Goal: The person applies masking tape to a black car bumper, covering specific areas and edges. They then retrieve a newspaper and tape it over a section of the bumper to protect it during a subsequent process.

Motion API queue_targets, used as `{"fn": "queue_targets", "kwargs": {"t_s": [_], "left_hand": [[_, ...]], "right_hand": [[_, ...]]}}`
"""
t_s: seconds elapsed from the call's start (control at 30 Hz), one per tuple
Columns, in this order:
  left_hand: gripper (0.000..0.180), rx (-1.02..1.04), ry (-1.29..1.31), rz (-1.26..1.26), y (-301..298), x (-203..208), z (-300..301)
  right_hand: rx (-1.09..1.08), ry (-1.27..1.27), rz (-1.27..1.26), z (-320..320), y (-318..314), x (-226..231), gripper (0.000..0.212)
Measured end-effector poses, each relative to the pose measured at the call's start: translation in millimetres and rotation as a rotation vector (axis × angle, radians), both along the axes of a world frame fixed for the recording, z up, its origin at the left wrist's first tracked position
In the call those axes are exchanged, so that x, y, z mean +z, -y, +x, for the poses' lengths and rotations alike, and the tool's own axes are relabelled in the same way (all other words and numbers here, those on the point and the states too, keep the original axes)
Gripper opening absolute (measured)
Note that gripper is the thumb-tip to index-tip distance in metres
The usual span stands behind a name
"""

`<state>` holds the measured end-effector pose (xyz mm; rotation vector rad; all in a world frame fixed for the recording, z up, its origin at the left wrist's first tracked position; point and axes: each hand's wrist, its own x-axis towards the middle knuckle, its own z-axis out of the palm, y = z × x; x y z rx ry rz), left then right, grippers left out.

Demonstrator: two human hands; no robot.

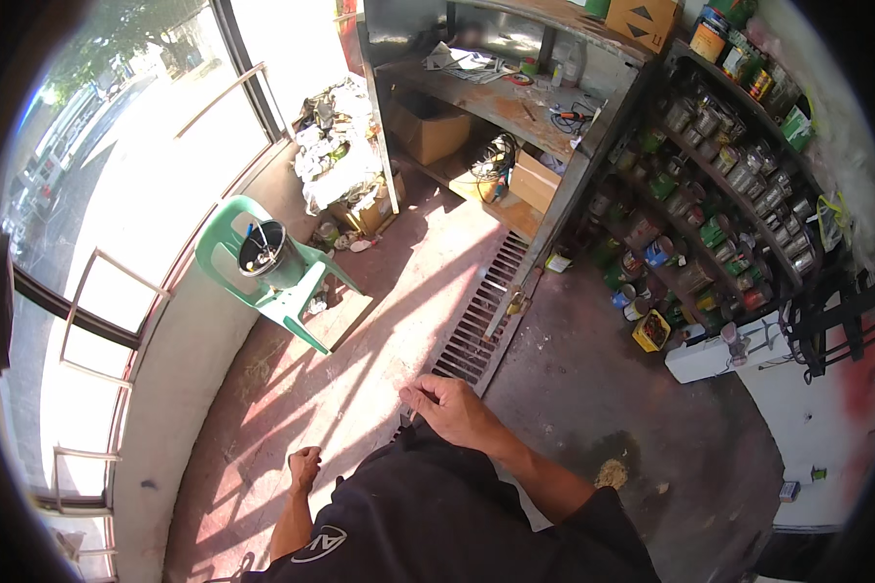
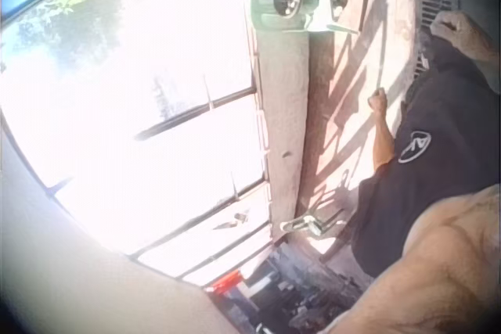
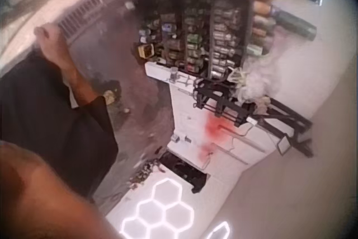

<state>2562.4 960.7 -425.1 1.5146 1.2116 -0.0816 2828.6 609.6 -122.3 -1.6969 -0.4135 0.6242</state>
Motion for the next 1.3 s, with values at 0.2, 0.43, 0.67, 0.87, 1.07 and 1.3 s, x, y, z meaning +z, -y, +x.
{"fn": "queue_targets", "kwargs": {"t_s": [0.2,0.43,0.67,0.87,1.07,1.3], "left_hand": [[0.031,-0.205,-0.44,-0.242,1,-17,64],[0.038,-0.307,-0.422,-0.175,-91,-68,259],[0.045,-0.575,-0.201,0.179,-236,-113,542],[0.042,-0.231,0.161,0.126,-292,0,732],[0.05,0.062,0.14,0.166,-247,6,760],[0.038,0.265,-0.313,-0.025,-61,-4,749]], "right_hand": [[-0.056,0.144,0.034,170,-77,25,0.025],[-0.334,-0.009,0.315,376,-131,-19,0.026],[-0.576,-0.152,0.269,589,-177,-73,0.033],[-0.59,-0.145,0.095,779,-200,-72,0.034],[-0.668,-0.139,0.16,1057,-225,-125,0.022],[-0.984,0.071,-0.206,1334,-291,-244,0.024]]}}
